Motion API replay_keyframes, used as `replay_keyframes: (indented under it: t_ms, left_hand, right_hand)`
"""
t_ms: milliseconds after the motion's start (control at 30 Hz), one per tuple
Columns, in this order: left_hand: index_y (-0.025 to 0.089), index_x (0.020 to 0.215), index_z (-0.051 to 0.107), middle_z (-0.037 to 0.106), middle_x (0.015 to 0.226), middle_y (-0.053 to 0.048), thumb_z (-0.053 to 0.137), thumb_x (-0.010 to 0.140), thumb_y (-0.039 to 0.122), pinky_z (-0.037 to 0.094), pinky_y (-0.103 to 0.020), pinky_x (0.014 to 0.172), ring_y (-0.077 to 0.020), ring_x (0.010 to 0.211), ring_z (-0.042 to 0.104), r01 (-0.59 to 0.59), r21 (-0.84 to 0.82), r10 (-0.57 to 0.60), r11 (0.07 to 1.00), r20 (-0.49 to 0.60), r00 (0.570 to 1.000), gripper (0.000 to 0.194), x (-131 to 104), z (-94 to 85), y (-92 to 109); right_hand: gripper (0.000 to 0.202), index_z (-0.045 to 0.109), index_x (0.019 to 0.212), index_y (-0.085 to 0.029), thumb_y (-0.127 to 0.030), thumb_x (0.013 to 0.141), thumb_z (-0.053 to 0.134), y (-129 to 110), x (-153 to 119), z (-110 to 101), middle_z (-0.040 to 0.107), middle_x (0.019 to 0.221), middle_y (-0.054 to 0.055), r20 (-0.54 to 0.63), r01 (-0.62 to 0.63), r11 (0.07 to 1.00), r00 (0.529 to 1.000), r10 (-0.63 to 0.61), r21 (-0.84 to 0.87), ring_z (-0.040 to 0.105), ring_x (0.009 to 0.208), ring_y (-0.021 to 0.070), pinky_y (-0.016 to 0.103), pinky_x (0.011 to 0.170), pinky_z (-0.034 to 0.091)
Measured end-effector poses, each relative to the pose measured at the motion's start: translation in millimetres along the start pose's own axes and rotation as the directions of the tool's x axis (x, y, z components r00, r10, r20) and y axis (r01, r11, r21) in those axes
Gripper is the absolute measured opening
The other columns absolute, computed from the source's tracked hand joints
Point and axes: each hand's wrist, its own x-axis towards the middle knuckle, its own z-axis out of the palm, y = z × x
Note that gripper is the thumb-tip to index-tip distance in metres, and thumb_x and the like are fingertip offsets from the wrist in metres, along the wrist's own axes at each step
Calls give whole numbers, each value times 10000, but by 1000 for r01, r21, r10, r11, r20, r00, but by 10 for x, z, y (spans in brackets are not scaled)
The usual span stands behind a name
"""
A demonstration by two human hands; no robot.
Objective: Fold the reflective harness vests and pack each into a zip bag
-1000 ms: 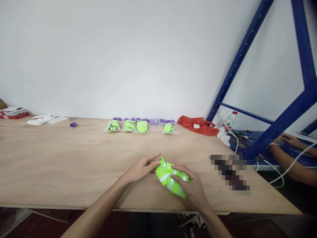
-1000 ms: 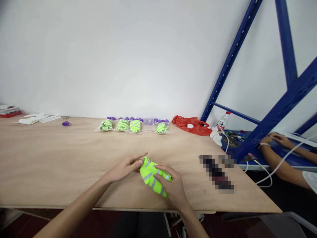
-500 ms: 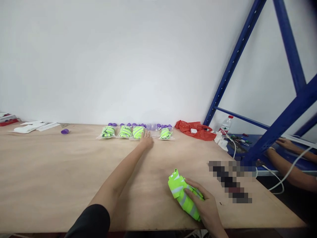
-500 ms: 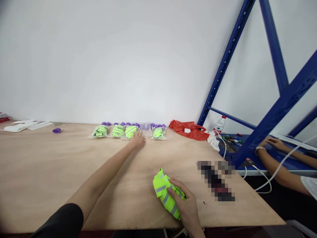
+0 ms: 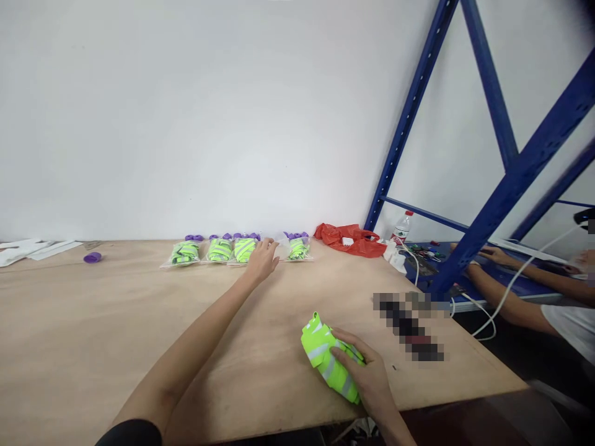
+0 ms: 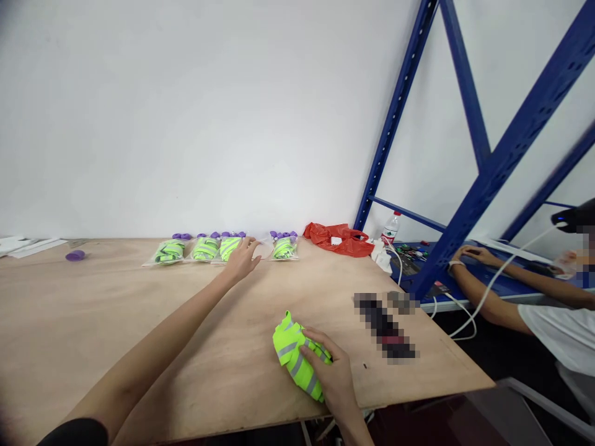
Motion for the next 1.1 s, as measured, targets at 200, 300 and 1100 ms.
replay_keyframes:
  t_ms: [200, 300, 1100]
  left_hand:
    - [199, 1282, 530, 525, 1363, -136, 666, 846, 180, 488, -413, 917, -299, 1185, 520, -192, 25, 191, 981, 14, 981, 457, -595, -318, 550]
    - [187, 1306, 523, 543, 1369, -137, 636, 876, 205, 477, -407, 902, -297, 1168, 533, -270, 38, 269, 962, 31, 963, 445, -859, -416, 791]
    - [255, 1424, 496, 555, 1459, -116, 581, 928, 259, 406, -516, 1109, -317, 1345, 483, -348, -587, 423, 731, -11, 906, 502, -1629, -838, 1153]
  right_hand:
    - [543, 811, 990, -192, -514, 563, 909, -76, -29, 116, 783, 1003, 103, 82, -150, 967, 987, 136, 208, 709, 891, 295, 381, 770, 575]
    - [537, 810, 961, -192, -482, 527, 936, -155, -33, 189, 787, 944, 79, 143, -205, 942, 975, 172, 265, 704, 798, 243, 332, 713, 565]
    - [644, 754, 1161, -204, -449, 585, 907, -133, -19, 171, 741, 1162, 91, 59, -87, 928, 996, 70, 362, 700, 988, 280, 370, 812, 572]
